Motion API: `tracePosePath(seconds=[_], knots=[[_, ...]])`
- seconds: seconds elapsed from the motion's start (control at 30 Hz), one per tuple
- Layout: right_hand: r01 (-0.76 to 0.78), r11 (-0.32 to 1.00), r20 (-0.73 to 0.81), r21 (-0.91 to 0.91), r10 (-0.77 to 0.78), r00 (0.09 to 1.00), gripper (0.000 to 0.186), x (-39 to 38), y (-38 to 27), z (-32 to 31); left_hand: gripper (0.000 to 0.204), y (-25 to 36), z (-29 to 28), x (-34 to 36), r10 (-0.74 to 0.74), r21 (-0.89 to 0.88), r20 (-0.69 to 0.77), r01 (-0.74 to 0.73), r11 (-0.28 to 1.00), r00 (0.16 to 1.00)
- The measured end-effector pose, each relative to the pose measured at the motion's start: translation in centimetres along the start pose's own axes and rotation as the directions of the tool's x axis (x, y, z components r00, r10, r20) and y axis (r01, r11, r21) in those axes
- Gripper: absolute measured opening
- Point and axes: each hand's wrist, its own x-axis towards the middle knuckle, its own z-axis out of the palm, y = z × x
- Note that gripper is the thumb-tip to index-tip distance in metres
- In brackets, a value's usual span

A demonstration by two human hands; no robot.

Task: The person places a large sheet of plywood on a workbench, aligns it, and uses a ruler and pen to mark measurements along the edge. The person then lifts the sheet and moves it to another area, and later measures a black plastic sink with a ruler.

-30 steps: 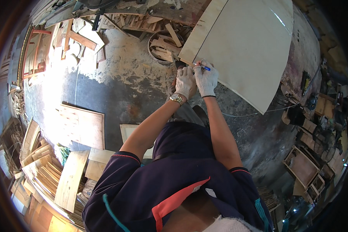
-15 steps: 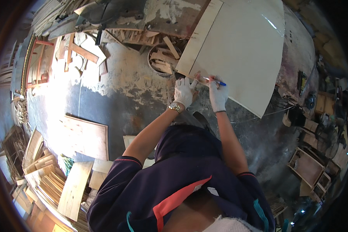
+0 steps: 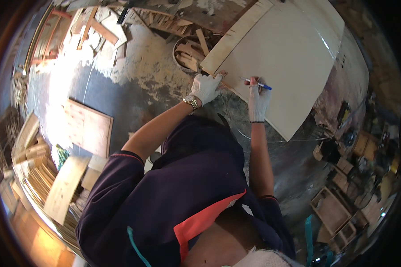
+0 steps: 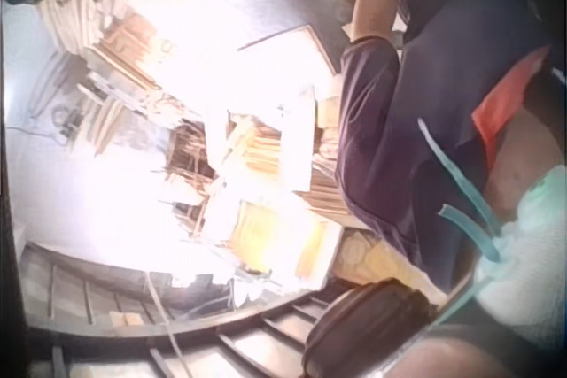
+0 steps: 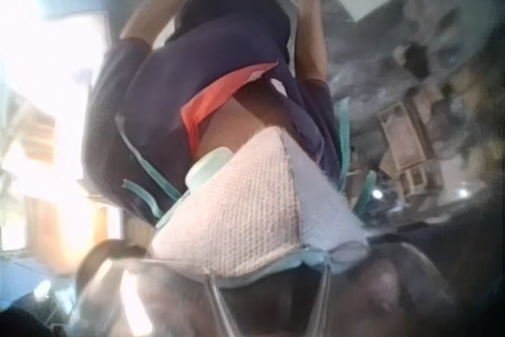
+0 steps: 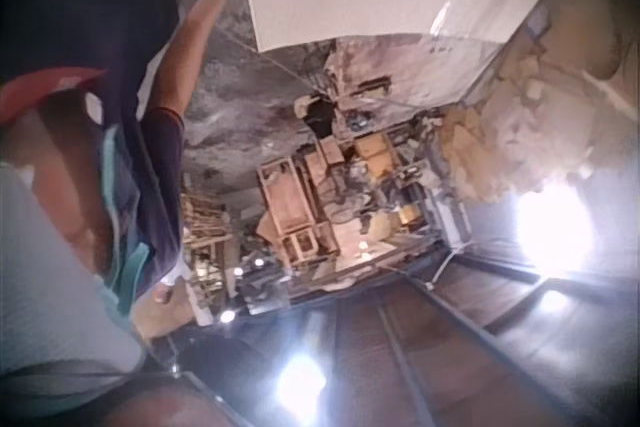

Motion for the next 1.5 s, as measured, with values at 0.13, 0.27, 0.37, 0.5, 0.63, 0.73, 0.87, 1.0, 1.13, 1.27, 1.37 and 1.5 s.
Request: tracePosePath(seconds=[0.13,0.27,0.37,0.5,0.63,0.73,0.87,1.0,1.13,1.27,1.37,1.5], knots=[[-0.014,0.996,0.315,-0.09,0.041,0.948,0.026,4.9,0.0,2.2,0.045,0.0,0.5,-0.7,-0.005,-0.041,-0.064,0.003,0.999,0.998],[0.019,0.983,0.564,-0.18,0.088,0.821,0.026,8.3,1.4,5.1,0.044,0.5,0.5,-0.8,-0.029,-0.05,-0.036,0.027,0.998,0.999],[0.096,0.96,0.698,-0.265,0.122,0.706,0.026,10.2,2.2,6.6,0.044,0.5,0.7,-0.6,-0.046,-0.068,-0.015,0.045,0.997,0.999],[0.166,0.938,0.754,-0.305,0.132,0.644,0.029,11.3,3.1,7.4,0.047,0.3,0.7,-0.5,-0.063,-0.117,0.059,0.07,0.991,0.996],[0.239,0.908,0.774,-0.343,0.13,0.619,0.029,11.2,2.0,7.2,0.045,-0.3,1.8,-0.6,-0.03,-0.081,-0.04,0.026,0.996,0.999],[0.282,0.898,0.779,-0.339,0.1,0.619,0.028,11.0,1.8,7.1,0.045,-0.3,1.9,-0.6,-0.026,-0.071,-0.05,0.022,0.997,0.998],[0.292,0.893,0.782,-0.342,0.097,0.616,0.025,10.9,1.1,7.2,0.046,0.0,1.1,-0.5,-0.052,-0.104,0.022,0.054,0.993,0.998],[0.265,0.899,0.786,-0.348,0.126,0.605,0.027,11.1,0.4,7.1,0.046,0.2,0.5,-0.3,-0.065,-0.112,0.067,0.072,0.991,0.996],[0.334,0.884,0.8,-0.326,0.07,0.597,0.026,11.6,0.9,7.1,0.045,0.2,0.4,-0.2,-0.064,-0.101,0.042,0.068,0.992,0.997],[0.397,0.856,0.775,-0.33,0.005,0.632,0.026,13.8,1.2,6.0,0.045,0.5,-0.6,0.0,-0.057,-0.068,0.05,0.06,0.996,0.997],[0.4,0.836,0.735,-0.376,0.006,0.678,0.025,15.9,0.9,5.1,0.048,0.7,-1.1,0.3,-0.062,-0.05,0.082,0.066,0.997,0.995],[0.403,0.853,0.755,-0.333,-0.014,0.655,0.023,17.6,1.1,4.7,0.055,0.8,-2.6,0.9,-0.061,-0.088,0.167,0.077,0.993,0.984]])
